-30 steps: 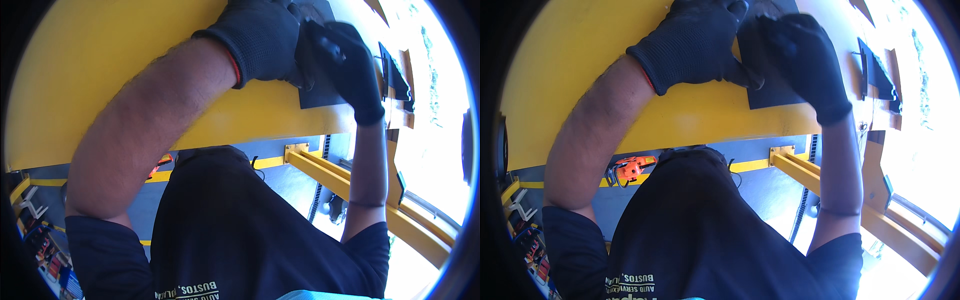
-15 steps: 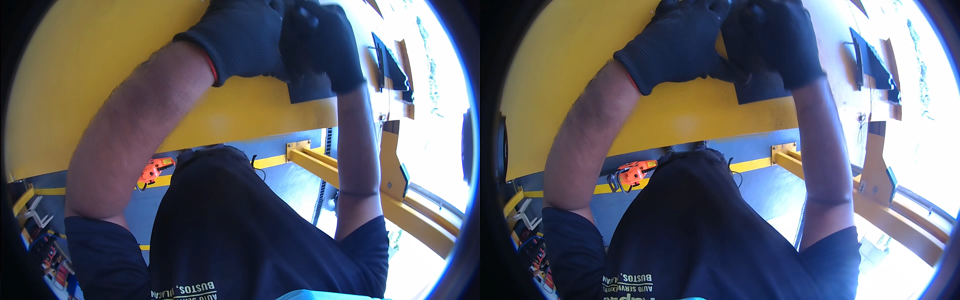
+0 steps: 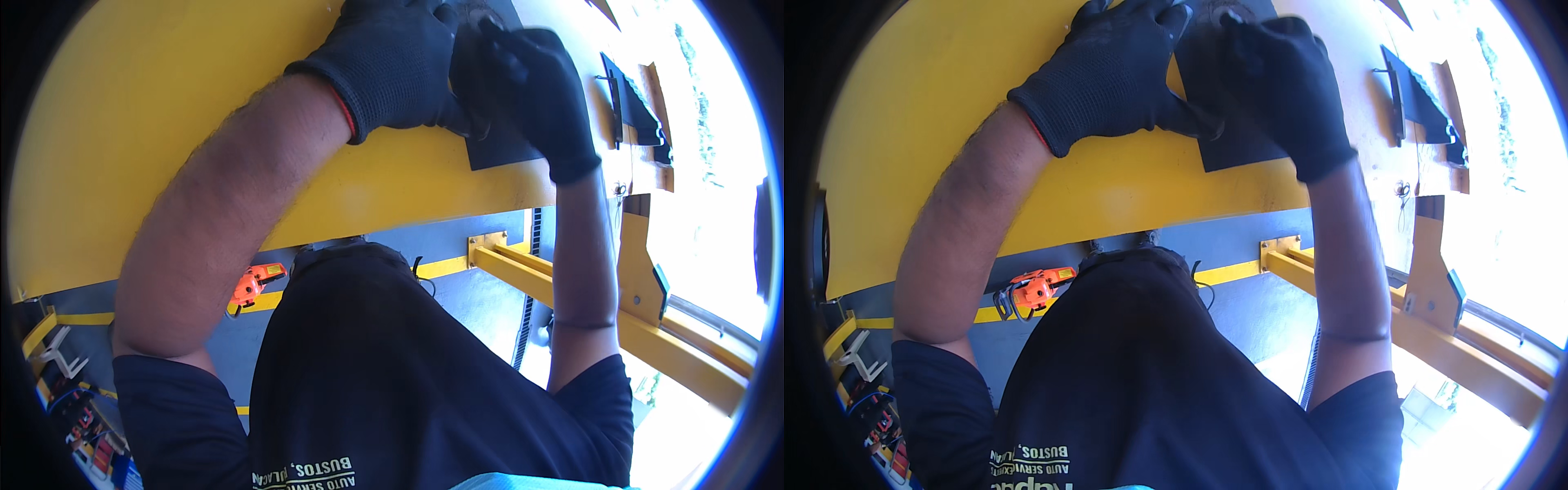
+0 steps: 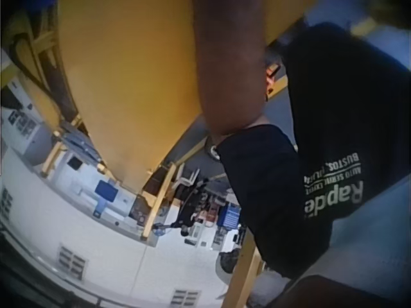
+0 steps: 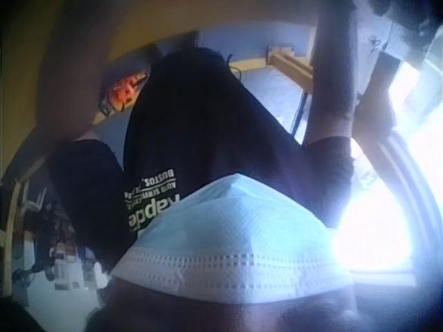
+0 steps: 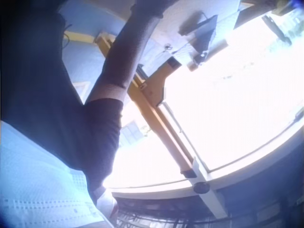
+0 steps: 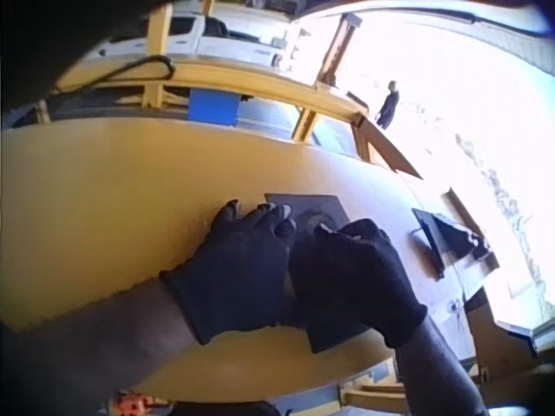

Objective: The person sands multiple brake pads on a yellow workbench using a piece of sandpaper. They handle each pad individually, flip them to sand different sides, and place them back on the bench after finishing.

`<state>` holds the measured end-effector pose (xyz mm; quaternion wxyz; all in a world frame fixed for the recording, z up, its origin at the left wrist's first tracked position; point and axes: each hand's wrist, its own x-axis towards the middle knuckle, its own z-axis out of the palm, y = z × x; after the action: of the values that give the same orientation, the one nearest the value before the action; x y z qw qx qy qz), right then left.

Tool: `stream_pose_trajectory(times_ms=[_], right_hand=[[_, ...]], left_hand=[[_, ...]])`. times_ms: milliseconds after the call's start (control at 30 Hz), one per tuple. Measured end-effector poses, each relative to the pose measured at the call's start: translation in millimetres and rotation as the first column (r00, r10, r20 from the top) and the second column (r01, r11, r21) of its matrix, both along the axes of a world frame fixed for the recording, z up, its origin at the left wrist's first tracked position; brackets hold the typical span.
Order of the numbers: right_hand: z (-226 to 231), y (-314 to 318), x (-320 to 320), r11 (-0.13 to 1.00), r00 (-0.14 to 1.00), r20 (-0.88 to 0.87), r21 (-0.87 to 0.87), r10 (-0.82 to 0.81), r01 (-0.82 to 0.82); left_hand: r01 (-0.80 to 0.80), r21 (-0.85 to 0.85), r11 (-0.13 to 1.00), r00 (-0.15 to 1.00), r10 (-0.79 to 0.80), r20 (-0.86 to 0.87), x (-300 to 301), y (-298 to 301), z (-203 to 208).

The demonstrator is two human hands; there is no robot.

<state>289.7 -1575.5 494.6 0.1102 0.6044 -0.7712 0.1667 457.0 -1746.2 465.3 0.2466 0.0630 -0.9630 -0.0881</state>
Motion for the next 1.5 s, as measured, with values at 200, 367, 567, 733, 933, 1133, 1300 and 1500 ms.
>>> stream_pose_trajectory(times_ms=[200,367,567,733,933,1133,1300,1500], right_hand=[[11,16,20,0.983,0.982,0.116,-0.093,-0.148,0.159],[29,11,-2,0.922,0.857,0.512,-0.303,-0.056,0.241],[30,15,-5,0.777,0.361,0.81,-0.566,0.462,0.276],[13,13,9,0.633,-0.45,0.461,-0.665,0.765,0.395],[-11,19,15,0.55,-0.554,0.303,-0.755,0.776,0.358],[7,15,36,0.568,-0.564,0.298,-0.723,0.77,0.393],[13,19,41,0.574,-0.558,0.32,-0.732,0.766,0.368],[15,22,45,0.592,-0.535,0.356,-0.716,0.766,0.371]], left_hand=[[-0.053,-0.036,0.998,0.991,0.057,0.118,4,2,9],[-0.1,-0.109,0.989,0.942,0.13,0.31,7,11,22],[-0.049,-0.036,0.998,0.962,0.057,0.268,4,7,21],[-0.038,0.004,0.999,0.952,0.035,0.305,4,5,27],[0.042,-0.005,0.999,0.972,-0.04,0.232,4,5,22],[0.06,0.03,0.998,0.962,-0.066,0.265,6,6,31],[0.082,0.004,0.997,0.98,-0.081,0.183,5,4,27],[0.124,0.086,0.989,0.985,-0.112,-0.131,-4,-3,26]])
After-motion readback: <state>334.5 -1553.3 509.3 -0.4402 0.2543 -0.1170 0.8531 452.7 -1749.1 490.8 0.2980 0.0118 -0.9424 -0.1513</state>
